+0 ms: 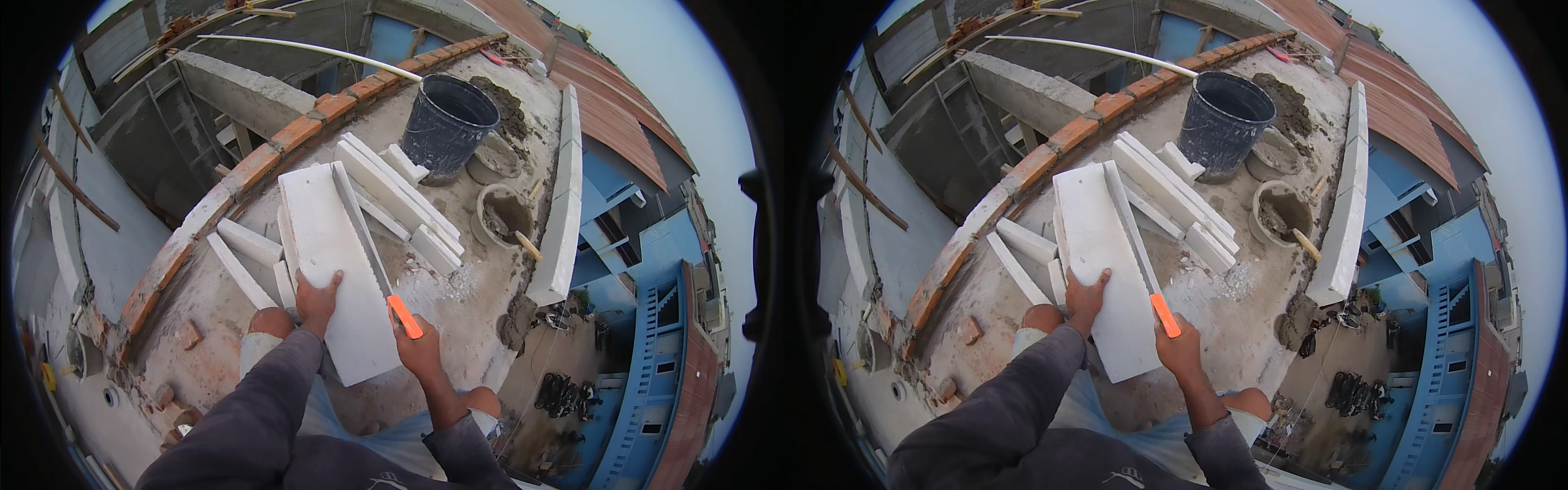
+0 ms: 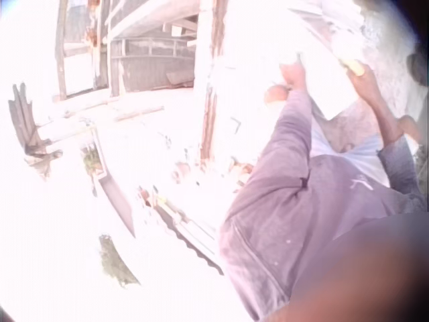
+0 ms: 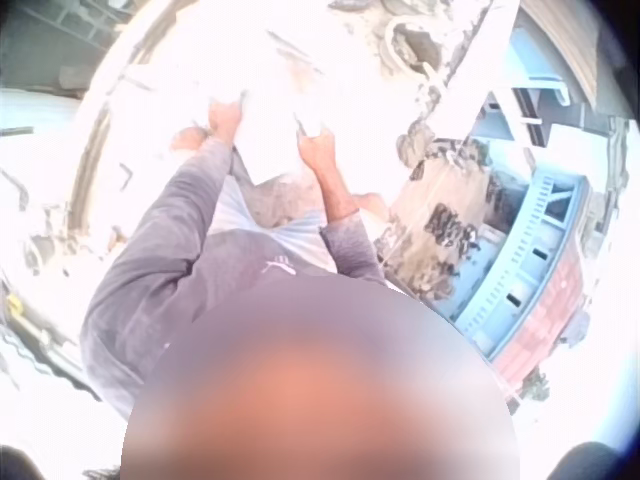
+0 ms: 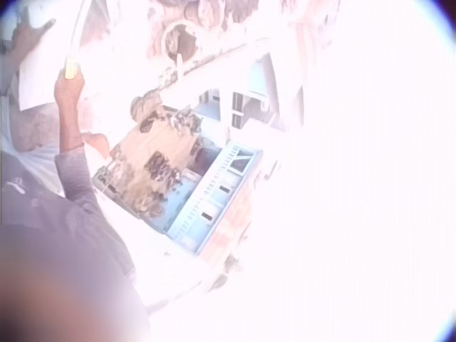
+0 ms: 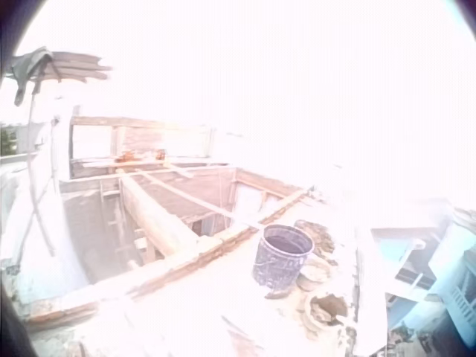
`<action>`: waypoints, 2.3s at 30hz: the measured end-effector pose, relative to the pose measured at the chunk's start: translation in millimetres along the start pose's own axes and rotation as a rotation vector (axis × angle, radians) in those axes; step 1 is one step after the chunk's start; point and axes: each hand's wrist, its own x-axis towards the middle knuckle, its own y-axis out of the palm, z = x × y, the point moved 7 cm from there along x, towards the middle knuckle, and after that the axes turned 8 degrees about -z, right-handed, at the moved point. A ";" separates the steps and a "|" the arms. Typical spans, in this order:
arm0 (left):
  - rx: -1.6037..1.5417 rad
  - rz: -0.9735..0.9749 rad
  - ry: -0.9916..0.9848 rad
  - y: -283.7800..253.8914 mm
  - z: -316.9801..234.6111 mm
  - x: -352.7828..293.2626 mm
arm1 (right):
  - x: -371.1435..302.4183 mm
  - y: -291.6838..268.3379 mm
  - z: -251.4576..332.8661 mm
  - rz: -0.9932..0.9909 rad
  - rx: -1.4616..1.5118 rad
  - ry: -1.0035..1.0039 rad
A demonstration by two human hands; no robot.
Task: The person applies mortar to a white rectangular tile using a trowel, places it on a ledge, and taps it into position with a wooden stick. They then pick up another tile and cut it with a hand saw.
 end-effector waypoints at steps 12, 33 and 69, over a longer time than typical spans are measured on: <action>-0.038 0.002 0.010 8.1 7.6 4.2 | -65.6 -25.2 -18.5 -0.018 -0.098 0.041; -0.130 -0.018 0.077 8.5 7.6 9.0 | 40.8 29.0 -32.5 -0.123 -0.404 -0.020; -0.082 -0.024 0.166 4.7 6.4 1.2 | 122.1 33.5 -52.3 -0.052 -0.395 0.261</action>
